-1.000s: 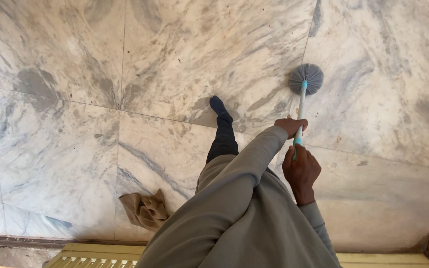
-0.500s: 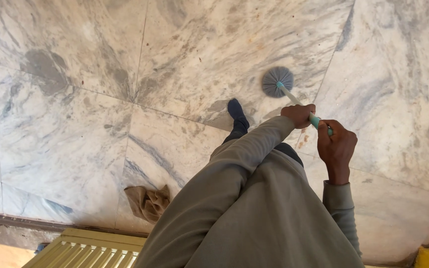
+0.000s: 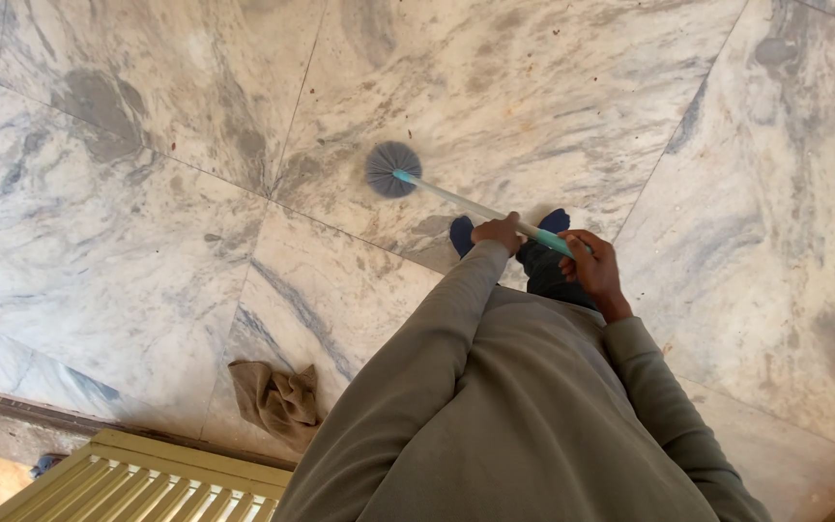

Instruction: The person is sweeping a marble floor using a long-handled duster brush.

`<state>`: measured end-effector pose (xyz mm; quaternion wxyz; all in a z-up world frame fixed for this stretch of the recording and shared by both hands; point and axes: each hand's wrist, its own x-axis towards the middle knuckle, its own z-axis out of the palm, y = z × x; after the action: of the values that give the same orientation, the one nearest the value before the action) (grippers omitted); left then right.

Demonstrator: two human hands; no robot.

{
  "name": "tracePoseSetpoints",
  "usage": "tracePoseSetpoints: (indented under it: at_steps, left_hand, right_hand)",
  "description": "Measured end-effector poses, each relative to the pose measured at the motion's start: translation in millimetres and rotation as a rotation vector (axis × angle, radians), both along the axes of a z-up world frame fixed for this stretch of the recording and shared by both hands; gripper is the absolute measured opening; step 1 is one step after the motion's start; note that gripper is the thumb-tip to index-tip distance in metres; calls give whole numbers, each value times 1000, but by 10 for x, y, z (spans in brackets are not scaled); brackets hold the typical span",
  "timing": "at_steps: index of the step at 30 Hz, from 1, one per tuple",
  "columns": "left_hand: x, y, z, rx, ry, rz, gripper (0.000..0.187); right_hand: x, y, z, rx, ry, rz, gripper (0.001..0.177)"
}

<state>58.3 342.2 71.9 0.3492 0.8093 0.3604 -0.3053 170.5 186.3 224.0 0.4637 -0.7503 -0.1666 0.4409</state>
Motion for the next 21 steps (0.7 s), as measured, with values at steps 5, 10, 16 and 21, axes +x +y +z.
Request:
tracePoseSetpoints:
  at_steps: [5,10,16,21]
  left_hand:
    - [-514,466,-268,-117,29,53,85]
    - [86,264,-528,88,-122,107,35]
    - [1885,-561,-223,-97,-318,-250,35]
    - [2986,-1163,-412,-212,-409,-401,37]
  right_hand:
    - [178,141,-48,10,138,53,34]
    - [898,-32,856,125,-193,-191,24]
    - [1363,-614,1695,-151,-745,-88,17]
    - [1554,-865,1301,-216,-949,-134,16]
